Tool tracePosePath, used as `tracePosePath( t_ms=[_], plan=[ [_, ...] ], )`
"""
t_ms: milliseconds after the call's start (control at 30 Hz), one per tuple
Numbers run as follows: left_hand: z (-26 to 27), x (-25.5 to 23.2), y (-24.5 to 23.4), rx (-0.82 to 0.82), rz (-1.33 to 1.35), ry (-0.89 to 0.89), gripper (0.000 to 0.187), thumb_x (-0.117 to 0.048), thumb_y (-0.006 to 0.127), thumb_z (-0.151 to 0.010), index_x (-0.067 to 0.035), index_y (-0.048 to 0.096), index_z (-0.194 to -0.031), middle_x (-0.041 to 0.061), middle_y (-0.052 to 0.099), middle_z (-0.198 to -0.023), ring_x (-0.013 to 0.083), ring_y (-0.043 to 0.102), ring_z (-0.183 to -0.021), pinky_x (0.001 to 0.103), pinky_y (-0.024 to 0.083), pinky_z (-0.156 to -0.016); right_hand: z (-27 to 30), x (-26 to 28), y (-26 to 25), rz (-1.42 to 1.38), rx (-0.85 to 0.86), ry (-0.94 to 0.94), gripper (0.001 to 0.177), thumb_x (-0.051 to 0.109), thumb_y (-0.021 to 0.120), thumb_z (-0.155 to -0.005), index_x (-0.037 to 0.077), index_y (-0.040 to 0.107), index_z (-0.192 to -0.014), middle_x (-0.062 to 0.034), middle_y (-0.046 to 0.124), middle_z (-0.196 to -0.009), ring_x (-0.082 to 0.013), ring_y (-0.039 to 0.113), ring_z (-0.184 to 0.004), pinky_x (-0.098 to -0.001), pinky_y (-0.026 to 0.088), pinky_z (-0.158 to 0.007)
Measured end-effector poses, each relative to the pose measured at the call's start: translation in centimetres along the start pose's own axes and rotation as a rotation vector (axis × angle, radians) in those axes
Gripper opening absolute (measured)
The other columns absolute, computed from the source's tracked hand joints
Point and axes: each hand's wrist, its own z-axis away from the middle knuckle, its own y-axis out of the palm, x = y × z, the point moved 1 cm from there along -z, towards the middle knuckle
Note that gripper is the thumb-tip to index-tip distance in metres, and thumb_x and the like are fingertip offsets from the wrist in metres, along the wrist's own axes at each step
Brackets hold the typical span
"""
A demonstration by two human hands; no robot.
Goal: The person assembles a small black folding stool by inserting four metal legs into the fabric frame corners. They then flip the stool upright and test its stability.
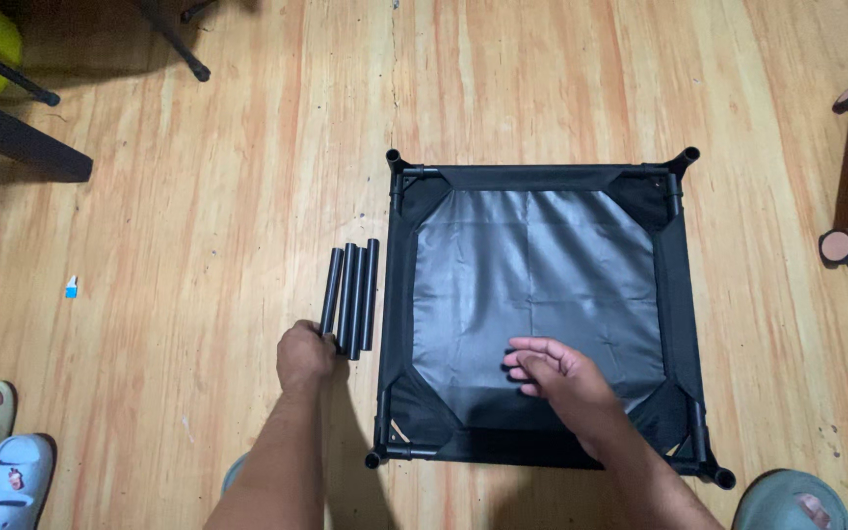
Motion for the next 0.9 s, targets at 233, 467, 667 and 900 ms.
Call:
tracePosePath(
  t_ms=[233,467,667,900],
  plan=[
    [1.1,-2.5,-2.5,0.144,0.597,-0.106,0.029,-0.013,0.072,-0.094,-0.005,0.067,-0.121,0.017,0.075,-0.097,0.0282,0.074,-0.079,0.040,0.056,-0.067,0.4,0.8,0.7,0.042,0.006,0.002,0.037,0.019,0.055,-0.100,0.003,0.065,-0.132,-0.0071,0.075,-0.114,-0.0131,0.068,-0.102,-0.0280,0.054,-0.090],
    [8.6,-10.1,-0.6,0.346,0.570,0.416,0.027,-0.006,0.078,-0.083,-0.008,0.062,-0.105,0.006,0.065,-0.088,0.0125,0.063,-0.081,0.026,0.056,-0.074,0.3,4.5,2.6,0.099,-0.020,-0.361,0.051,0.010,0.064,-0.094,0.008,0.055,-0.144,-0.0029,0.067,-0.134,-0.0106,0.066,-0.108,-0.0249,0.055,-0.085],
    [12.7,-13.1,-0.8,0.431,0.494,0.577,0.031,-0.012,0.078,-0.084,-0.008,0.063,-0.111,0.005,0.068,-0.086,0.0164,0.066,-0.077,0.032,0.056,-0.075,1.9,7.7,2.4,0.409,-0.157,-0.722,0.044,0.009,0.072,-0.091,0.011,0.067,-0.135,-0.0052,0.071,-0.134,-0.0115,0.070,-0.110,-0.0238,0.059,-0.075],
    [11.6,-13.3,-3.7,0.499,0.707,0.447,0.027,-0.008,0.076,-0.088,-0.009,0.071,-0.115,0.000,0.070,-0.093,0.0111,0.068,-0.082,0.027,0.060,-0.074,-0.5,6.3,-0.1,-0.225,-0.261,-0.396,0.029,0.008,0.068,-0.098,-0.001,0.069,-0.125,-0.0145,0.072,-0.112,-0.0181,0.069,-0.095,-0.0282,0.062,-0.082]
  ],
)
